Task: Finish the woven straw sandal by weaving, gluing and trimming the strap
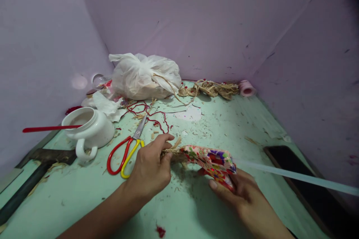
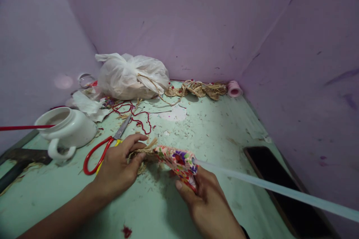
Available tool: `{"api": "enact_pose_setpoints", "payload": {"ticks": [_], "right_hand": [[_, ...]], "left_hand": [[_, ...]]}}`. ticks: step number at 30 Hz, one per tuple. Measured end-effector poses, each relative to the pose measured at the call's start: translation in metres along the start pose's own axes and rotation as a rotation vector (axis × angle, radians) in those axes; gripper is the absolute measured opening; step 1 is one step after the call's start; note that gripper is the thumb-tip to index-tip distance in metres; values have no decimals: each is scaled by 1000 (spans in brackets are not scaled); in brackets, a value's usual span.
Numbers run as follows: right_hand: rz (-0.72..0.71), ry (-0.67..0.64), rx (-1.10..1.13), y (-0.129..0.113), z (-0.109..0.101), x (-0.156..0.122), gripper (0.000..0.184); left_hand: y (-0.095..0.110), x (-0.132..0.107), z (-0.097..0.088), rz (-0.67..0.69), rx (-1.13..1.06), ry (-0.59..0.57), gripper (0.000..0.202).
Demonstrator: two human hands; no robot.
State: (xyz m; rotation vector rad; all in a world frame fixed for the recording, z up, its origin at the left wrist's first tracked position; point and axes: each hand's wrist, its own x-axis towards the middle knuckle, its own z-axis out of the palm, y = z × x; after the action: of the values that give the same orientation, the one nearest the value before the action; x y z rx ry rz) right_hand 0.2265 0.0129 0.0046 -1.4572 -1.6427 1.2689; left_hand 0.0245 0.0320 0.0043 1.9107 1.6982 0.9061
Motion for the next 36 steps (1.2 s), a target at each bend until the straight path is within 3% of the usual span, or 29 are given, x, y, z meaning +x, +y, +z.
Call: {"api": "enact_pose_setpoints", "payload": {"ticks": [6,17,30,36], "right_hand": [[-5,38,-103,8,-4,-9,34],[23,0,21,16,4,-5,33],[9,36,6,7,6,-5,25],[26,66,-49,0,-18,-2,18]], "left_hand": [[0,-1,0,-5,7,1,34],[-1,-1,0,36,-5,12,33],[-1,-3,0,27,-9,2,33],[-1,-2,0,16,2,6,32]]}}
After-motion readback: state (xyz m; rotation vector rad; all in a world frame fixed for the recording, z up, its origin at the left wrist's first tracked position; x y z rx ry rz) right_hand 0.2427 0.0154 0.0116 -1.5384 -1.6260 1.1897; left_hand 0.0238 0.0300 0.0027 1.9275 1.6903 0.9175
